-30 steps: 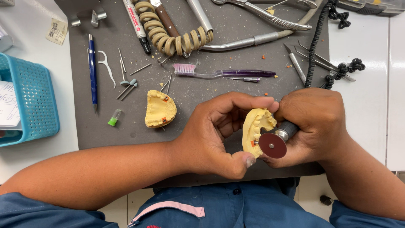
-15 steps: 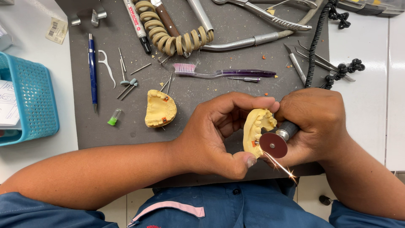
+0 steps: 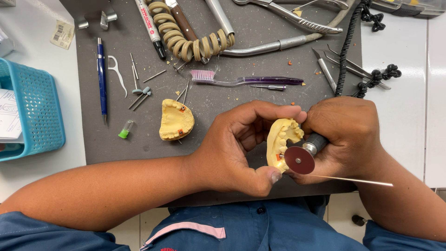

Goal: The person holds a yellow dental cast in the left hand and uses a rotary tool with a cutting disc in the right hand to grind and shape the surface of the cast. The person repeatedly repositions the cast to access different areas while grinding.

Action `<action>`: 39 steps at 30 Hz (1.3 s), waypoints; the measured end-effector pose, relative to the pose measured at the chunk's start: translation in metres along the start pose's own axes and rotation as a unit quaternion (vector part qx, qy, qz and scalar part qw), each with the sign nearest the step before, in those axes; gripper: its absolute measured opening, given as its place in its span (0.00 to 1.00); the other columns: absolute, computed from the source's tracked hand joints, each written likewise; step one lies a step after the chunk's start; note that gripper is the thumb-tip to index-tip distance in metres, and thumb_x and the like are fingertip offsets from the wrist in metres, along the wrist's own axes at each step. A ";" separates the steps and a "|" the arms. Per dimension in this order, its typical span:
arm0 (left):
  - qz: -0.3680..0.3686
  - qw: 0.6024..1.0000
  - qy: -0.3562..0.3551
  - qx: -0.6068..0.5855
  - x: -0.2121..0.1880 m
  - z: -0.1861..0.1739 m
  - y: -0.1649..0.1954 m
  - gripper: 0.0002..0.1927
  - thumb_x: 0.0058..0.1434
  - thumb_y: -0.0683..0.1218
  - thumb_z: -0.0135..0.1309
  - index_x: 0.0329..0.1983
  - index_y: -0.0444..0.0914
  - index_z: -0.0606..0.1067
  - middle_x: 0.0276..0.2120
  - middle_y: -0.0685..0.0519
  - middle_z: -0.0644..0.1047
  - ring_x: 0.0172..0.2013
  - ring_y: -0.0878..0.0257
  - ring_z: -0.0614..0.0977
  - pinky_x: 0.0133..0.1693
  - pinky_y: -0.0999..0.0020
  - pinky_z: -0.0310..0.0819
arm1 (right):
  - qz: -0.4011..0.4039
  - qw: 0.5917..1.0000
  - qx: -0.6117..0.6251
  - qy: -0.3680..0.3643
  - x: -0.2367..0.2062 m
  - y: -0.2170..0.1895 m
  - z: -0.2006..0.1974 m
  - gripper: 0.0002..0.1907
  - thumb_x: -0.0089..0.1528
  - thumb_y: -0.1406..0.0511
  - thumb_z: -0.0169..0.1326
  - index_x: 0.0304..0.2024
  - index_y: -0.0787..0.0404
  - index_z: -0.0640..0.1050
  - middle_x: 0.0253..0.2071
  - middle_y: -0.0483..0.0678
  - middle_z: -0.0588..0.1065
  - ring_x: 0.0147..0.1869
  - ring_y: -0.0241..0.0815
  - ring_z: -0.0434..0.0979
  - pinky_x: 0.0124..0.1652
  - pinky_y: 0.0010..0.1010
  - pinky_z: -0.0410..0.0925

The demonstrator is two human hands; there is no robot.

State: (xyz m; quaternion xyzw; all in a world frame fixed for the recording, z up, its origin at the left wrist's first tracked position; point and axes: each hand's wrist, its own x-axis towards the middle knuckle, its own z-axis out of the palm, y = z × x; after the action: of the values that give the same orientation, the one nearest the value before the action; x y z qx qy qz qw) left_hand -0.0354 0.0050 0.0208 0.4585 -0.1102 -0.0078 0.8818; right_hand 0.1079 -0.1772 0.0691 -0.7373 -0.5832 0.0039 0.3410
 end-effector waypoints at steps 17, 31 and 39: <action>0.021 0.995 0.099 0.011 0.001 0.004 -0.005 0.31 0.58 0.42 0.74 0.54 0.38 0.63 0.46 0.54 0.67 0.50 0.69 0.73 0.63 0.71 0.71 | 0.048 0.998 0.004 0.027 -0.014 0.015 -0.005 0.26 0.48 0.48 0.67 0.20 0.59 0.69 0.16 0.44 0.65 0.19 0.37 0.66 0.19 0.26 0.56; 0.002 0.992 0.124 0.036 0.003 0.007 -0.003 0.31 0.55 0.44 0.75 0.49 0.38 0.63 0.43 0.52 0.72 0.43 0.72 0.74 0.51 0.77 0.75 | 0.052 0.998 0.009 0.018 -0.014 0.017 -0.008 0.26 0.51 0.48 0.67 0.22 0.58 0.69 0.19 0.44 0.66 0.22 0.37 0.67 0.21 0.25 0.58; 0.005 0.989 0.128 0.069 0.003 0.006 -0.001 0.32 0.55 0.44 0.76 0.49 0.37 0.64 0.39 0.54 0.71 0.40 0.73 0.74 0.48 0.78 0.74 | 0.058 0.998 0.006 0.011 -0.013 0.016 -0.008 0.25 0.48 0.50 0.67 0.20 0.59 0.68 0.17 0.45 0.66 0.20 0.38 0.67 0.21 0.29 0.57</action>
State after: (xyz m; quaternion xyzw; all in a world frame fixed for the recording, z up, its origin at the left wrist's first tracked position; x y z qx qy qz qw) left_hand -0.0333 -0.0013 0.0239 0.5148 0.0009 0.0629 0.8550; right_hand 0.1208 -0.1933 0.0617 -0.7678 -0.5357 0.0186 0.3510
